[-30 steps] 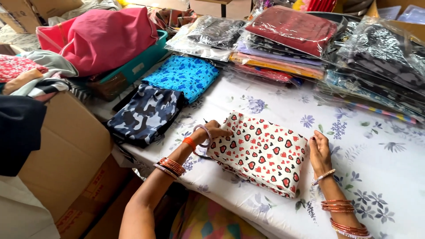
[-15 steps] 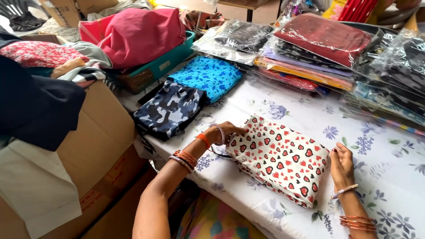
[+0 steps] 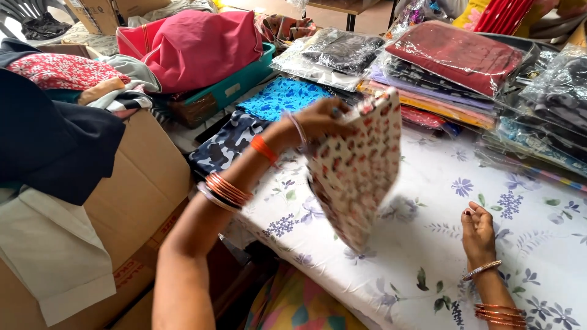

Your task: Folding and stacking various garments, including patterned leggings and black trousers, on a work table.

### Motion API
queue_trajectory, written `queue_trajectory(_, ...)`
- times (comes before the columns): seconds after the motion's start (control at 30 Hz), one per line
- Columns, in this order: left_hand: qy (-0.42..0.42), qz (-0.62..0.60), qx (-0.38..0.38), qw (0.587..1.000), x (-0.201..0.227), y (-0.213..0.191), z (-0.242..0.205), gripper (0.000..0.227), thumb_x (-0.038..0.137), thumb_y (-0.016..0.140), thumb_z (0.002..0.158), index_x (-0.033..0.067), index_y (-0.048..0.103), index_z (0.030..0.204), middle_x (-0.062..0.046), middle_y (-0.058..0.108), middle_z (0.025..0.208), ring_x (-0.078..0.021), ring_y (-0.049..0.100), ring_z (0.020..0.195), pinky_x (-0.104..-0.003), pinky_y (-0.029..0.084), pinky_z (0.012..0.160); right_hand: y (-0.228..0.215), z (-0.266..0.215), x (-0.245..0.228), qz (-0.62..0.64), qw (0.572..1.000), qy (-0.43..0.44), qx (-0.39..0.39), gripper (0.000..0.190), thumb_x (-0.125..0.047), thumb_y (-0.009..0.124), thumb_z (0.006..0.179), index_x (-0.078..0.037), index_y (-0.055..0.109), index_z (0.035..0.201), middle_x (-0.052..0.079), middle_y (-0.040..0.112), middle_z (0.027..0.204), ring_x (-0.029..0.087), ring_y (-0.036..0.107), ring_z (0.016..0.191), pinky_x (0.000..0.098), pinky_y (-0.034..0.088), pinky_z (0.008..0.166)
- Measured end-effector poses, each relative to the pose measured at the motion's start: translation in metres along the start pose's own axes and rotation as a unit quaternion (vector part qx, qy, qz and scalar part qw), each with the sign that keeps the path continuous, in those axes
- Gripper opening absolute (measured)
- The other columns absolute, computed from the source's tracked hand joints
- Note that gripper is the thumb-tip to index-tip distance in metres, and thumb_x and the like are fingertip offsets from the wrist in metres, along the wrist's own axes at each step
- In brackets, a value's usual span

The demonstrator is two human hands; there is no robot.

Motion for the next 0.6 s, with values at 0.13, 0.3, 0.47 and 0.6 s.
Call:
queue_trajectory(0.13,-0.023,0.249,0.095,0.964,0.055,-0.06,-0.032,0.072,0.036,0.086,0.074,0.0062,0.058,0.133,-0.017,0.074,0.114,-0.0257,0.071,0.104,-0.037,0.057,0.088,0.002,-0.004,-0.006,0.005,1.0,0.001,-0.001,0.05,-0.03,0.055,0.106,-0.006,0.046,0.149,0.017,0.056,0.139,0.021,0.054,0.117,0.0343,0.047,0.098)
queue_trajectory(0.3,-0.04,0.442,0.191,0.876,0.059,-0.112,-0.055,0.071,0.034,0.088,0.077,0.0077,0.058,0.135,-0.015,0.065,0.125,-0.0297,0.062,0.114,-0.042,0.05,0.098,0.003,-0.008,-0.012,-0.006,1.0,-0.006,-0.001,0.049,-0.028,0.055,0.107,-0.004,0.045,0.148,0.018,0.055,0.139,0.021,0.055,0.122,0.0354,0.046,0.104)
queue_trajectory(0.47,-0.122,0.427,0.192,0.875,0.05,-0.139,-0.07,0.055,0.031,0.078,0.087,0.0104,0.062,0.135,-0.011,0.064,0.128,-0.028,0.066,0.11,-0.043,0.052,0.098,0.002,-0.011,-0.014,-0.005,1.0,0.002,-0.003,0.05,-0.029,0.055,0.107,-0.004,0.045,0.149,0.018,0.054,0.14,0.023,0.054,0.122,0.0363,0.046,0.103)
queue_trajectory(0.6,-0.121,0.359,0.221,0.899,0.031,-0.182,-0.077,0.046,0.023,0.071,0.091,0.0121,0.064,0.135,-0.01,0.069,0.124,-0.0246,0.07,0.104,-0.04,0.056,0.093,0.001,-0.016,-0.022,-0.012,1.0,0.012,-0.004,0.049,-0.028,0.054,0.108,-0.003,0.044,0.15,0.019,0.054,0.141,0.025,0.053,0.123,0.0381,0.046,0.104)
Point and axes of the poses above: each hand's wrist, its own z-axis towards the middle knuckle, its own y-axis out of the palm, x = y × z, the point moved 4 cm from there along z, towards the middle knuckle
